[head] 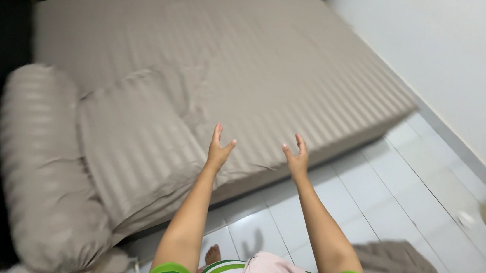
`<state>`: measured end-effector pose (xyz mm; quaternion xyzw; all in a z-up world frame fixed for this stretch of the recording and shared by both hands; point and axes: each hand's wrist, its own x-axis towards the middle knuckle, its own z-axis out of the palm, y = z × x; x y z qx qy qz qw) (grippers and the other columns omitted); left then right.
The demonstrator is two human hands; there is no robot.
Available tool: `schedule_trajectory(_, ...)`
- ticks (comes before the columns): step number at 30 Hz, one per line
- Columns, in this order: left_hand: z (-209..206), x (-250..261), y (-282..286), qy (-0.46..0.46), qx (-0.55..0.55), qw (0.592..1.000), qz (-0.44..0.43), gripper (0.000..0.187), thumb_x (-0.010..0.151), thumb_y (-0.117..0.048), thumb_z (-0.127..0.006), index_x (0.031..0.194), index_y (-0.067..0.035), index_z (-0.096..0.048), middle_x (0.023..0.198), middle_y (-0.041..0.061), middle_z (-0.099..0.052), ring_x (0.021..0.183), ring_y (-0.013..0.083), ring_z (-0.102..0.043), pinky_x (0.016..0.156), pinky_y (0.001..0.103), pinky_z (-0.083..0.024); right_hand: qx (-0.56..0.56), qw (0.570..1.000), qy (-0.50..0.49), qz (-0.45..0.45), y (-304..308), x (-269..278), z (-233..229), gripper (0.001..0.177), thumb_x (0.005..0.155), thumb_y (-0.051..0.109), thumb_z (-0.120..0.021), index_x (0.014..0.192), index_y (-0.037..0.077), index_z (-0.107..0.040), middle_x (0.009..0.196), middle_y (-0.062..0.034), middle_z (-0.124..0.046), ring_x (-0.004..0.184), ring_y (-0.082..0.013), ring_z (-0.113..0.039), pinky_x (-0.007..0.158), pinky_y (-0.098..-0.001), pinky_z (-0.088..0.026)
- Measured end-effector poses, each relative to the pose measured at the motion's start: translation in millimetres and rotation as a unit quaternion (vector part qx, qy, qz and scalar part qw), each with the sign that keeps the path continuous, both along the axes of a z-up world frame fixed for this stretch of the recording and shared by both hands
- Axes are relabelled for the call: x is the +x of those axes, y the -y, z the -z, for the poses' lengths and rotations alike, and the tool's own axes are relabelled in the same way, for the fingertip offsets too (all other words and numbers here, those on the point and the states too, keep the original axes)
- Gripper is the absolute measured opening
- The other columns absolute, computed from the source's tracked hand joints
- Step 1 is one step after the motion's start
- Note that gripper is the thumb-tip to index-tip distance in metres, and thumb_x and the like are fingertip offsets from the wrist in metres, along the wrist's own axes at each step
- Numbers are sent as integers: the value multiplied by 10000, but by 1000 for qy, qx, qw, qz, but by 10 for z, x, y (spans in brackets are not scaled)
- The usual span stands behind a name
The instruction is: The person picks up a comforter and pillows from a bed and places them on the floor, puts a wallet into a vanity drawer, sweeps the mattress with a hand broom, and retrieves a stuffed toy from behind the bed.
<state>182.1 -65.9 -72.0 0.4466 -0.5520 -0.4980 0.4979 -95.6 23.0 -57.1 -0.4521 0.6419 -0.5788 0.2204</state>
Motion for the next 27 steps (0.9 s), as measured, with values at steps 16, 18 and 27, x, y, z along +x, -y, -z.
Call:
schedule_trajectory(16,828,3187,-107,186,177,897,-358,1031,771,-336,-834,1607,-87,-285,1585,197,-416,1479,336,-395,1210,417,-356,181,942,-38,-281,1537,2499,765,877,790,411,-799,1492,27,-439,1535,-185,-453,1405,-314,-469,1091,-429,-442)
schedule_trajectory(18,906,3310,-182,328,238,827,-390,1083,743,-475,-881,1559,-72,-295,1603,192,-333,1503,373,-258,1221,478,-244,244,923,11,-296,1589,2662,822,925,758,443,-782,1498,32,-408,1539,-173,-429,1373,-312,-510,1023,-444,-528)
schedule_trajectory(27,1161,3622,-551,253,459,770,-364,1229,686,-689,-782,1618,-127,-211,1627,191,-327,1493,433,-299,1201,565,-289,395,868,109,-279,1600,2915,1089,1176,781,558,-802,1583,-25,-171,1547,-287,-388,1422,-355,-427,1146,-451,-378)
